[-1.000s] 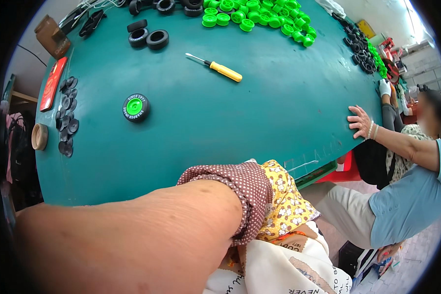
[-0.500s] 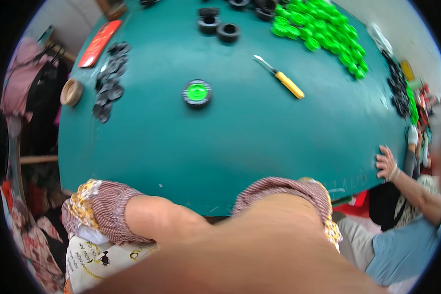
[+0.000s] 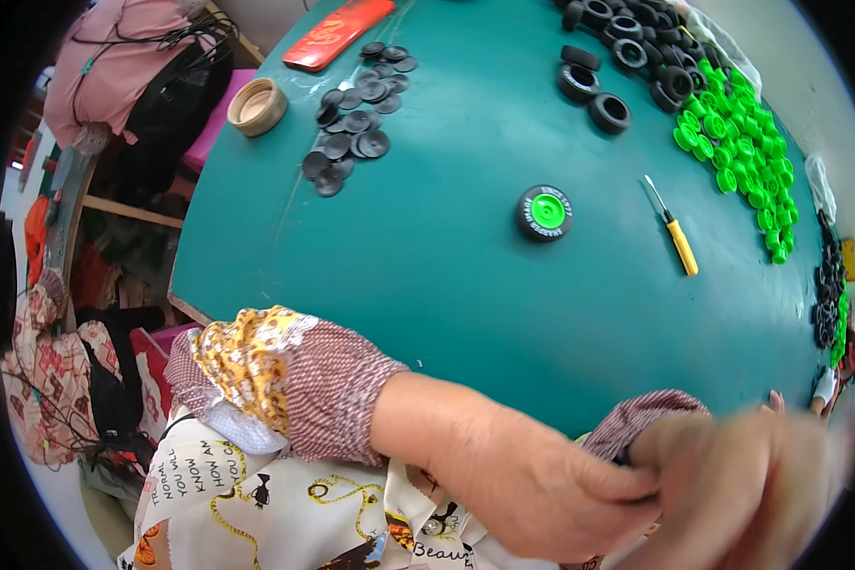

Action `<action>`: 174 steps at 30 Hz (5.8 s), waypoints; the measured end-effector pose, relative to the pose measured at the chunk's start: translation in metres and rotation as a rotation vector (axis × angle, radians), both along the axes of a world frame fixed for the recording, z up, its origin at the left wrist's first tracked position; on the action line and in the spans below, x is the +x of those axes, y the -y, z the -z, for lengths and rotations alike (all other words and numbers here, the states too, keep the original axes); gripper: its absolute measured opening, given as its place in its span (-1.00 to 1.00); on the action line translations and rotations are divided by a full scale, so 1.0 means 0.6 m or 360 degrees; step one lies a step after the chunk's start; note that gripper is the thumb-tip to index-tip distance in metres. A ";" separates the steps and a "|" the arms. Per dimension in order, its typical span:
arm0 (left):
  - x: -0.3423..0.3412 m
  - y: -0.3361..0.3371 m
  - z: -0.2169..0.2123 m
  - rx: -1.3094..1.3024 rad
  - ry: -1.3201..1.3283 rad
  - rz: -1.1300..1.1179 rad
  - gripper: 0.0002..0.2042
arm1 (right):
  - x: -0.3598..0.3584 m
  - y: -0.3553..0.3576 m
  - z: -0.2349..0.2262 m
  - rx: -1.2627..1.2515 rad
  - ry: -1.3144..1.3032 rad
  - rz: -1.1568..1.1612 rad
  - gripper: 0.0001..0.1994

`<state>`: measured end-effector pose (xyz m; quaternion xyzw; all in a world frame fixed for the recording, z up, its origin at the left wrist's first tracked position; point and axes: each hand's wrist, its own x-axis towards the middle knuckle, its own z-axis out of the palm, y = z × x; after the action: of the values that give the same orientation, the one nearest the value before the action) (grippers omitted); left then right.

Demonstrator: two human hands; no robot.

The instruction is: The person is assembling toy car tires by fitting the rubber tire onto the plastic rim and adding a hubcap.

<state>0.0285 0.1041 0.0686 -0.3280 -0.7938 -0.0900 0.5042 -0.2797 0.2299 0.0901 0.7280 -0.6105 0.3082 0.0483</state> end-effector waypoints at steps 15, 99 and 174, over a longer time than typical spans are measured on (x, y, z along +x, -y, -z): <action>0.090 0.064 0.043 0.0403 0.0623 -0.0919 -0.59 | 0.351 0.153 0.090 0.0524 0.2251 -0.0300 -0.82; 0.505 0.241 0.228 0.1267 0.0105 -0.3023 -0.49 | 0.468 0.076 0.158 0.0497 0.1534 -0.0484 -0.89; 0.461 0.191 0.206 0.1221 -0.0177 -0.2855 -0.76 | 0.459 0.048 0.113 0.0615 0.1266 -0.0219 -0.85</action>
<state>0.3052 -0.0102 -0.0553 0.5802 -0.6406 0.0905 0.4947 -0.0046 0.2009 0.0225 0.5875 -0.5781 0.4470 -0.3476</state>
